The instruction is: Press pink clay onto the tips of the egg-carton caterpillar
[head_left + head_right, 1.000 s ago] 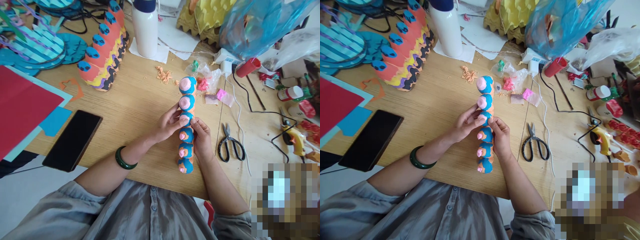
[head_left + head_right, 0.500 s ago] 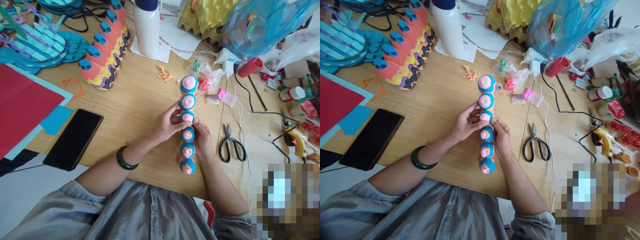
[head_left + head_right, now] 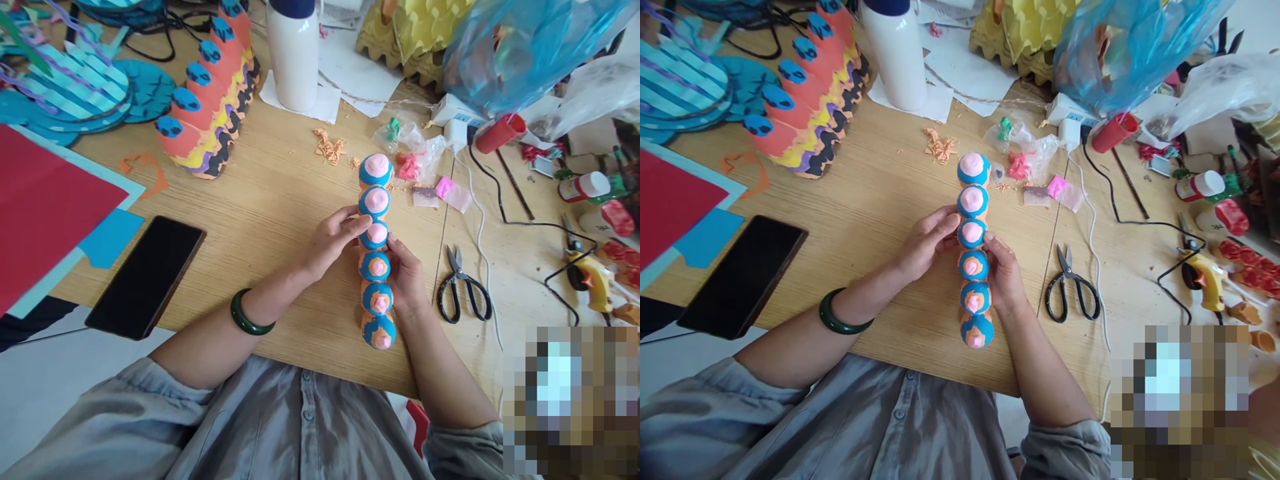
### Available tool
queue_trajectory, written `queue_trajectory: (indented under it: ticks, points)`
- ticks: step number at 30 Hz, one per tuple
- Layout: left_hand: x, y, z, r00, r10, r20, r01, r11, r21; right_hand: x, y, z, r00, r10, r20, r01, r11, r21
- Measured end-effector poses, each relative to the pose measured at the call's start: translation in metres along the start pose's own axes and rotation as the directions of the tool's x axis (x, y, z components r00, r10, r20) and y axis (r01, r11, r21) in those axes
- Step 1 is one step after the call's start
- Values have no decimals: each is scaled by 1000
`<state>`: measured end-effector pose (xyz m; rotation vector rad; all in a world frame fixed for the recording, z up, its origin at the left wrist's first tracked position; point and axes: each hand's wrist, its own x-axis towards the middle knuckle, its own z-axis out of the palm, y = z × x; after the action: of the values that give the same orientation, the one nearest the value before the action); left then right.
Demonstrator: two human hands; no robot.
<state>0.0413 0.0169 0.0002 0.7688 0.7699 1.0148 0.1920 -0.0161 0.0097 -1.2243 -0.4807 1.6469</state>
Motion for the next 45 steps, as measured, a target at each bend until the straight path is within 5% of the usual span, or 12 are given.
queue_trajectory:
  ticks: [6,18,25,32,41,45]
  points:
    - [5,-7,-6,999,-25,30,25,1000,-4,1,5,-1,998,-65,3,65,997,-50]
    - [5,-12,-5,999,46,-19,-45,998,45,1,-3,-5,996,83,29,-83,996,-11]
    - [1,-5,-2,994,39,102,-46,997,65,3,-3,-2,998,59,-9,-59,998,20]
    - [1,-13,-1,998,68,13,-68,996,61,3,-1,-3,999,51,6,-51,999,-3]
    - [-1,-3,0,993,39,107,-43,999,33,4,-1,-4,998,-40,42,42,998,-55]
    - [-1,0,1,997,41,65,-44,998,51,1,-2,-4,998,-18,53,19,1000,-21]
